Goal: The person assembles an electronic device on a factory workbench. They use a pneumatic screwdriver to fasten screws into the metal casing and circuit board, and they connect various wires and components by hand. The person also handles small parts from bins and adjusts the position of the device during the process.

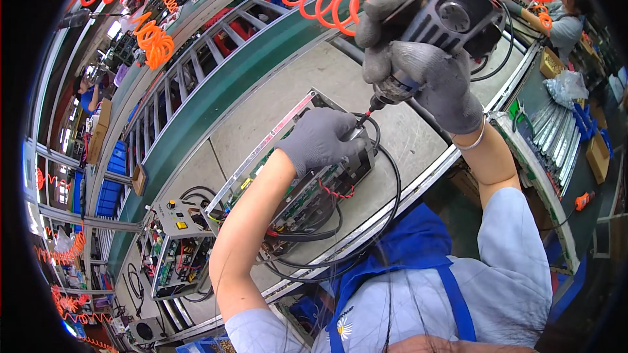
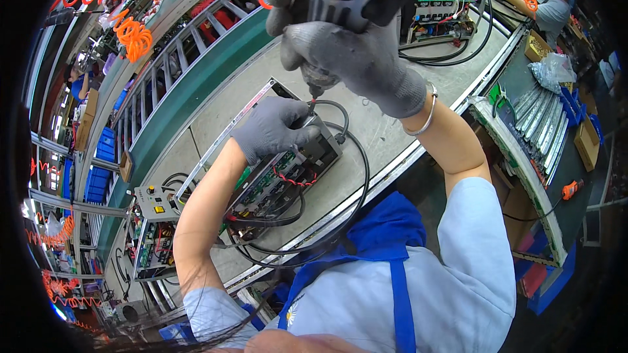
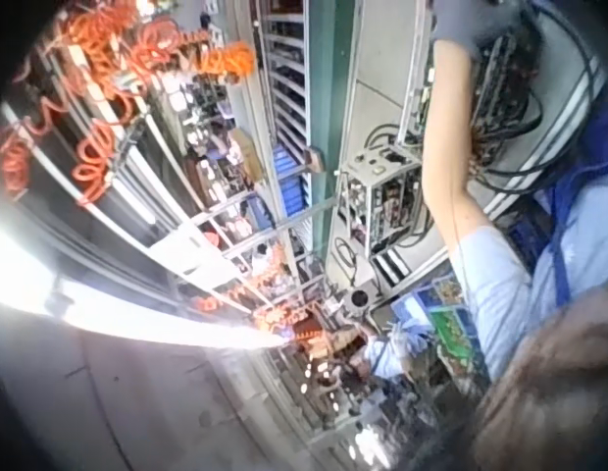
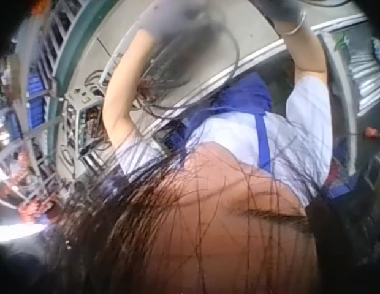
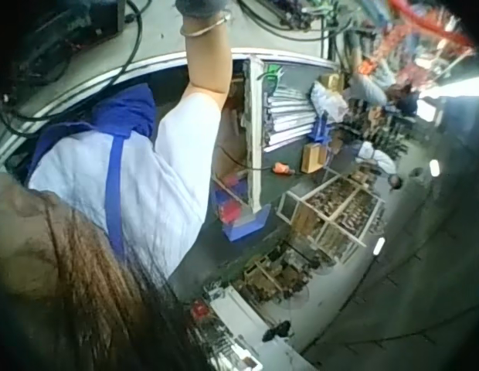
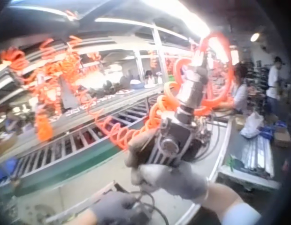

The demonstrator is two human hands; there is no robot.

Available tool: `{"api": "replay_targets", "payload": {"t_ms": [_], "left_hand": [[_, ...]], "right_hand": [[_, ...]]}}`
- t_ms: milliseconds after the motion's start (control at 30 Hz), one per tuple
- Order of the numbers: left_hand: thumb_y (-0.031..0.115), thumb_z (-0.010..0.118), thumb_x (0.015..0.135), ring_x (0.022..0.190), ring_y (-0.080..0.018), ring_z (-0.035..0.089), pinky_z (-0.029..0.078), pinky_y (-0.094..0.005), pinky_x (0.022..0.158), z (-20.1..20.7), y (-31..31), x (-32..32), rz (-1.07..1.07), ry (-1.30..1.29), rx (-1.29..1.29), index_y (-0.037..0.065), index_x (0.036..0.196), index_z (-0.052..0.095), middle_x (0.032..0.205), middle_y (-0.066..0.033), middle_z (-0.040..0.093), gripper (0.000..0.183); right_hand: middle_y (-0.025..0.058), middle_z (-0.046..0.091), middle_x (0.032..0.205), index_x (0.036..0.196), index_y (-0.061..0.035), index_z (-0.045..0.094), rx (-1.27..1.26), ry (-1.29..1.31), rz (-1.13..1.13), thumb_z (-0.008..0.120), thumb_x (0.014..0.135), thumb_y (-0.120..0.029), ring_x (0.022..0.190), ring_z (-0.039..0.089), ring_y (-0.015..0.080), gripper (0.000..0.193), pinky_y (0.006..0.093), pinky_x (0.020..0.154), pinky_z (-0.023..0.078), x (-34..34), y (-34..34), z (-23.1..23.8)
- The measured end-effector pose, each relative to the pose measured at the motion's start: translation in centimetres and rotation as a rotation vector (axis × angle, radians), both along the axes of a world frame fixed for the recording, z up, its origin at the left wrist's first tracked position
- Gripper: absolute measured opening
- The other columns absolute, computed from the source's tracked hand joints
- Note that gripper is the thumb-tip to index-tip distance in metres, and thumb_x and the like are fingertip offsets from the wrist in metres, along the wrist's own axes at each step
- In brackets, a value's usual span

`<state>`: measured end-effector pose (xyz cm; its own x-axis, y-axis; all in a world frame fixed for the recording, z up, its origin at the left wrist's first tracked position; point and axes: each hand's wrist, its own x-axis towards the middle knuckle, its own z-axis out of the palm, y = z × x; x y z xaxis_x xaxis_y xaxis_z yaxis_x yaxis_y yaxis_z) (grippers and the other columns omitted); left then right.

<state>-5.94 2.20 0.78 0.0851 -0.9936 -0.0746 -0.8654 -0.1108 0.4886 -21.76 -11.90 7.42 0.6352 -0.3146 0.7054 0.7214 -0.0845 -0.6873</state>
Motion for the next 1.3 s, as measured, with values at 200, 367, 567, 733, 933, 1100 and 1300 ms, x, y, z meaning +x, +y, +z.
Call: {"api": "replay_targets", "payload": {"t_ms": [200,367,567,733,933,1100,1300], "left_hand": [[0.027,0.074,0.080,0.062,-0.0103,0.055,0.046,-0.0302,0.060,-0.1,-0.4,0.6,-0.025,0.236,0.025,0.001,0.092,0.072,0.067,-0.0064,0.063,0.028],[0.024,0.076,0.078,0.061,-0.0080,0.054,0.045,-0.0293,0.058,-0.4,-0.6,0.8,-0.019,0.278,0.051,0.001,0.092,0.073,0.066,-0.0055,0.064,0.027],[0.020,0.076,0.078,0.062,-0.0070,0.055,0.047,-0.0284,0.059,-0.5,-0.9,1.0,-0.017,0.265,0.064,0.001,0.095,0.074,0.069,-0.0045,0.067,0.026],[0.035,0.070,0.077,0.053,-0.0211,0.051,0.043,-0.0358,0.057,-1.1,-0.2,1.4,-0.007,0.287,-0.004,0.001,0.082,0.070,0.061,-0.0147,0.058,0.034],[0.021,0.077,0.077,0.064,-0.0053,0.056,0.048,-0.0267,0.061,-0.4,-0.8,1.5,-0.017,0.302,0.092,0.000,0.093,0.074,0.071,-0.0022,0.068,0.026],[0.022,0.078,0.077,0.062,-0.0054,0.055,0.046,-0.0274,0.059,-1.2,-0.7,1.6,-0.009,0.369,0.078,0.000,0.088,0.074,0.067,-0.0017,0.065,0.026],[0.024,0.080,0.075,0.060,-0.0068,0.053,0.046,-0.0279,0.057,-0.4,-0.7,1.5,-0.018,0.266,0.075,-0.001,0.083,0.072,0.065,-0.0027,0.064,0.027]], "right_hand": [[0.0109,0.066,0.100,0.128,0.0018,0.053,-0.113,-0.060,0.009,0.057,0.091,-0.021,0.071,0.063,0.0122,0.044,0.0251,0.063,0.051,2.3,-0.5,-0.2],[0.0095,0.066,0.096,0.124,-0.0006,0.058,-0.028,-0.017,-0.019,0.054,0.093,-0.015,0.066,0.062,0.0133,0.034,0.0237,0.052,0.048,2.7,-0.3,0.4],[0.0097,0.066,0.095,0.123,-0.0002,0.058,0.036,0.025,-0.017,0.055,0.091,-0.013,0.066,0.062,0.0135,0.034,0.0261,0.052,0.050,2.7,-0.3,0.5],[0.0098,0.065,0.094,0.121,-0.0003,0.058,0.103,0.057,0.007,0.053,0.091,-0.013,0.066,0.062,0.0136,0.032,0.0265,0.052,0.050,2.9,0.1,0.7],[0.0089,0.066,0.092,0.118,-0.0011,0.060,0.106,-0.006,-0.027,0.053,0.091,-0.014,0.065,0.062,0.0129,0.031,0.0253,0.051,0.050,3.3,-0.8,0.3],[0.0076,0.067,0.093,0.117,-0.0010,0.060,0.109,0.156,-0.165,0.054,0.091,-0.017,0.067,0.064,0.0112,0.031,0.0244,0.053,0.051,3.6,0.8,0.7],[0.0004,0.059,0.077,0.105,0.0006,0.060,0.140,0.293,-0.074,0.064,0.083,-0.007,0.064,0.056,0.0073,0.024,0.0252,0.056,0.046,5.3,2.9,3.5]]}}
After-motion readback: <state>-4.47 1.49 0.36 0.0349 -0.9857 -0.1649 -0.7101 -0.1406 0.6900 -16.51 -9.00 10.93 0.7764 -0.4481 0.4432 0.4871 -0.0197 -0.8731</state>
